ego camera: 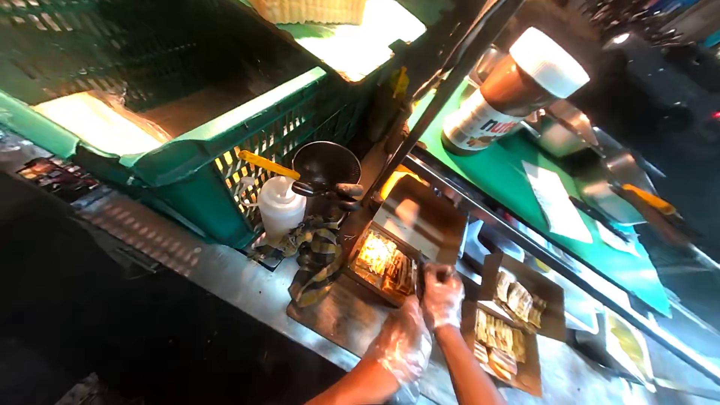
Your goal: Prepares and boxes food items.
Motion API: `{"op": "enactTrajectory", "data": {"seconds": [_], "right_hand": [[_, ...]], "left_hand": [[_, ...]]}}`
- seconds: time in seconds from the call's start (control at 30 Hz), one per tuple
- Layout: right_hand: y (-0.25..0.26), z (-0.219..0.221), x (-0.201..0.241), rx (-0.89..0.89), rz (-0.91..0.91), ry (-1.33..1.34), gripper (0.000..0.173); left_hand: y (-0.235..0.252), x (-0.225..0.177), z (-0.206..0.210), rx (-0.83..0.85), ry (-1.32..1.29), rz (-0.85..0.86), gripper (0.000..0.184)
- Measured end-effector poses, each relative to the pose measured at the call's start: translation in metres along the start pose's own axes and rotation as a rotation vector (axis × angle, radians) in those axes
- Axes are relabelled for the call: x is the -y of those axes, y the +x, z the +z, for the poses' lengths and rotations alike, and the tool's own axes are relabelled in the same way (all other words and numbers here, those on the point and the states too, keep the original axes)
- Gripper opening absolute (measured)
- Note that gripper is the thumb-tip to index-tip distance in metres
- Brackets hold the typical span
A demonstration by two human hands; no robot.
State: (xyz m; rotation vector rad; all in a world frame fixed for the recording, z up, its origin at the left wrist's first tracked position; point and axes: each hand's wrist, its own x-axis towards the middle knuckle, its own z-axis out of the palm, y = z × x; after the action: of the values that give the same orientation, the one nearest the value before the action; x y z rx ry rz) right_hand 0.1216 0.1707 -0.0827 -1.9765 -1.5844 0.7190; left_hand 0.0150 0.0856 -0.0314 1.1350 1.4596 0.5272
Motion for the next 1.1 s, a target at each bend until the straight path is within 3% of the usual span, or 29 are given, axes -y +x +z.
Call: {"op": "enactTrajectory", "data": {"seconds": [0.17,0.27,0.4,0.53,0.67,0.77,0.9,1.03,1.1], "right_hand": [[-0.021,-0.003,0.022,0.021,0.023,-0.140,0.024],[0.007,0.002,0.016,0.040,0.140,-0.244,0.030],[-0.007,-0.005,0.033,0.060,0.111,-0.210,0.025],[0.017,0.003,0.019,0.063,0.166,-0.267,0.031],[-0.002,-0.002,0.040,0.097,0.131,-0.250,0.026],[0.018,0.003,0.022,0.105,0.155,-0.306,0.032],[-0.001,-0.002,0.033,0.129,0.156,-0.305,0.028],[0.007,-0.033,0.032,0.008,0.062,-0.144,0.026],[-0.001,-0.032,0.028,0.161,0.015,-0.166,0.033]], "left_hand": [[0.003,0.010,-0.003,0.037,0.009,0.035,0.044],[0.002,0.006,0.000,0.117,0.043,0.010,0.045],[0.013,0.003,-0.008,0.101,0.003,-0.031,0.044],[0.012,0.000,-0.008,0.134,0.052,-0.045,0.045],[0.014,0.005,-0.012,0.085,0.032,0.003,0.047],[0.012,0.000,-0.013,0.147,0.089,-0.035,0.048],[0.012,0.003,-0.014,0.122,0.051,-0.030,0.045],[0.011,0.007,-0.011,0.085,-0.071,-0.014,0.039],[0.011,0.007,-0.008,0.049,-0.095,-0.031,0.038]]}}
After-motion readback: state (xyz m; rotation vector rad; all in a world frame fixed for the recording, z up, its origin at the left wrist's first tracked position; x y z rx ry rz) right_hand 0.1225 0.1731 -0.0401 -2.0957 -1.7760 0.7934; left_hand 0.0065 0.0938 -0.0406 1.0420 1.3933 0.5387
